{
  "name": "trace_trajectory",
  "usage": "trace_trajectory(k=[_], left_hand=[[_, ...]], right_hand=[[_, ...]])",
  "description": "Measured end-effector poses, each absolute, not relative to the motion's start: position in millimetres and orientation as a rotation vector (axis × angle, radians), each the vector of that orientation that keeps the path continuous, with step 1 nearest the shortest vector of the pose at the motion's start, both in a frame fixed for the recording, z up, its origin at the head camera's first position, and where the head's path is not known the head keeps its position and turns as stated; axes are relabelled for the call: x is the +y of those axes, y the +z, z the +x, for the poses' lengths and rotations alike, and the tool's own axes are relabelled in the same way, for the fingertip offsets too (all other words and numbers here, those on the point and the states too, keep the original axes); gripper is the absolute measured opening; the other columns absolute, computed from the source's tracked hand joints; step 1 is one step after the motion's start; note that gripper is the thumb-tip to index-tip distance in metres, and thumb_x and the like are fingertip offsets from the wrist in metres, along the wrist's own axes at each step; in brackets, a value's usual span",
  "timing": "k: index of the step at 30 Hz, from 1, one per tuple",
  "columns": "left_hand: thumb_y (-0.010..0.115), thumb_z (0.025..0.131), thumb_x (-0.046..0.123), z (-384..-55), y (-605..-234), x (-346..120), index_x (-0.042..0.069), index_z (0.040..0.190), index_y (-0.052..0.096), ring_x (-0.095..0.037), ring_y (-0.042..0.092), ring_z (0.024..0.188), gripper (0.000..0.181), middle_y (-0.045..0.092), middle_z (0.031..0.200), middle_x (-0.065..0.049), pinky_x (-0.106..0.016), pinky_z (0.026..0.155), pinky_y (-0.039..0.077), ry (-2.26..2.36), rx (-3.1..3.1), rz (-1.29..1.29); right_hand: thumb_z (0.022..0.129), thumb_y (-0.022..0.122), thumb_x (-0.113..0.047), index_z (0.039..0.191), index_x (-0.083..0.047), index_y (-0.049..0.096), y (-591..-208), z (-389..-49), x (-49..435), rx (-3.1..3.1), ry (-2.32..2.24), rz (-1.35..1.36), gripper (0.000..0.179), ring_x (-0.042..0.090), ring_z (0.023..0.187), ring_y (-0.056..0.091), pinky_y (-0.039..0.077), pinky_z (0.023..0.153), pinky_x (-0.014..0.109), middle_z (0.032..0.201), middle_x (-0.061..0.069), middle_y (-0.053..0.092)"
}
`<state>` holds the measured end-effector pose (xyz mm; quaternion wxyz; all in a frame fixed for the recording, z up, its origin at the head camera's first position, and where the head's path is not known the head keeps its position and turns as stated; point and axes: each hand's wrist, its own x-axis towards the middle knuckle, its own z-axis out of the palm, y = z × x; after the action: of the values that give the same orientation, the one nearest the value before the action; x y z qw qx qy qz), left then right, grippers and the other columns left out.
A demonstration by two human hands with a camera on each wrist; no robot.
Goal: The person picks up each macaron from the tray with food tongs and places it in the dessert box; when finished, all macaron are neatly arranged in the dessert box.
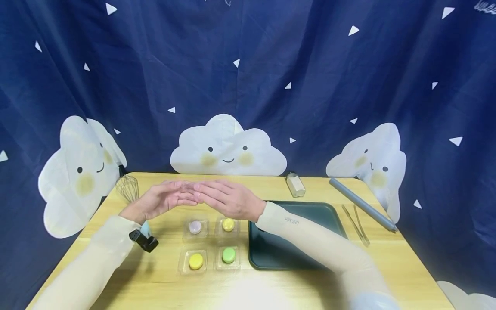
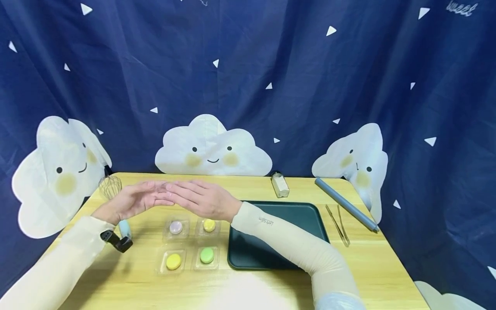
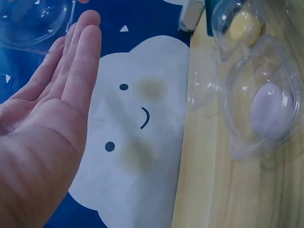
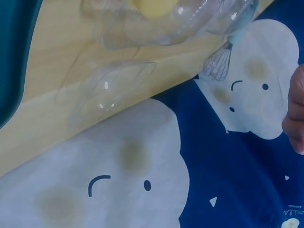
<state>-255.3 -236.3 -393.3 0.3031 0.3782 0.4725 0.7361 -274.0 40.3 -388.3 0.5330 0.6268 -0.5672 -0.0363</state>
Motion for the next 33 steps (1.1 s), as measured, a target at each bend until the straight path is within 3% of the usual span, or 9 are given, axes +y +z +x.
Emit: trace_trajectory(k=[7, 15, 18, 21, 25, 28, 33], left_hand=[[0.029, 0.107, 0.004, -252.4, -391.2, -233.4, 0.004, 0.136, 0.061, -0.02, 0.064, 0.128, 0.043, 0.067, 0.138, -0.007, -0.036, 0.113, 0.05, 1.919, 1.316, 1.005], [0.037, 0.106, 0.004, -249.2, -395.9, -232.1, 0.002, 0.134, 0.06, -0.021, 0.069, 0.121, 0.036, 0.071, 0.129, -0.01, -0.035, 0.109, 0.053, 1.945, 1.424, 0.876], [0.047, 0.104, 0.004, -242.9, -395.7, -230.7, -0.002, 0.137, 0.054, -0.018, 0.07, 0.118, 0.035, 0.073, 0.127, -0.008, -0.03, 0.105, 0.055, 1.949, 1.674, 0.785], [0.066, 0.096, 0.009, -232.4, -395.2, -225.2, -0.002, 0.142, 0.051, -0.016, 0.068, 0.122, 0.05, 0.07, 0.132, -0.007, -0.023, 0.105, 0.054, 1.806, 2.14, 0.746], [0.086, 0.082, 0.025, -214.9, -395.9, -213.0, 0.009, 0.146, 0.053, -0.026, 0.062, 0.13, 0.073, 0.065, 0.14, -0.008, -0.038, 0.112, 0.05, 1.486, 2.673, 0.805], [0.091, 0.075, 0.033, -202.4, -398.2, -206.1, 0.016, 0.146, 0.054, -0.03, 0.062, 0.129, 0.081, 0.066, 0.14, -0.005, -0.053, 0.112, 0.047, 1.371, 2.852, 0.854], [0.094, 0.07, 0.028, -183.6, -406.3, -203.8, 0.016, 0.144, 0.056, -0.028, 0.067, 0.123, 0.084, 0.068, 0.136, -0.002, -0.05, 0.108, 0.051, 1.321, 2.975, 0.894]], right_hand=[[0.098, 0.065, -0.011, 0.151, 0.006, 0.036, -394.6, -273.1, 40.3, -1.343, -0.113, 1.475, 0.062, 0.022, 0.134, 0.059, 0.044, 0.12, 0.037, 0.141, 0.01, 0.063], [0.096, 0.062, -0.005, 0.148, 0.0, 0.043, -404.1, -273.7, 40.6, -1.471, -0.014, 1.524, 0.056, 0.022, 0.137, 0.056, 0.041, 0.122, 0.033, 0.145, 0.011, 0.06], [0.091, 0.066, -0.005, 0.146, 0.0, 0.044, -406.2, -268.0, 39.5, -1.617, 0.162, 1.579, 0.06, 0.022, 0.139, 0.052, 0.04, 0.122, 0.031, 0.147, 0.013, 0.057], [0.084, 0.076, -0.011, 0.147, 0.003, 0.041, -408.4, -257.5, 39.7, -1.821, 0.483, 1.604, 0.073, 0.026, 0.14, 0.05, 0.04, 0.122, 0.034, 0.149, 0.017, 0.052], [0.076, 0.087, -0.013, 0.154, -0.003, 0.034, -409.9, -240.1, 43.0, -2.102, 1.033, 1.487, 0.094, 0.026, 0.143, 0.046, 0.045, 0.119, 0.04, 0.155, 0.017, 0.045], [0.076, 0.088, -0.012, 0.156, -0.012, 0.032, -410.5, -229.8, 46.1, -2.222, 1.279, 1.364, 0.098, 0.023, 0.145, 0.045, 0.047, 0.116, 0.042, 0.158, 0.011, 0.044], [0.079, 0.086, -0.016, 0.155, -0.014, 0.036, -417.5, -216.0, 49.9, -2.313, 1.305, 1.308, 0.09, 0.021, 0.144, 0.048, 0.045, 0.118, 0.035, 0.157, 0.006, 0.047]])
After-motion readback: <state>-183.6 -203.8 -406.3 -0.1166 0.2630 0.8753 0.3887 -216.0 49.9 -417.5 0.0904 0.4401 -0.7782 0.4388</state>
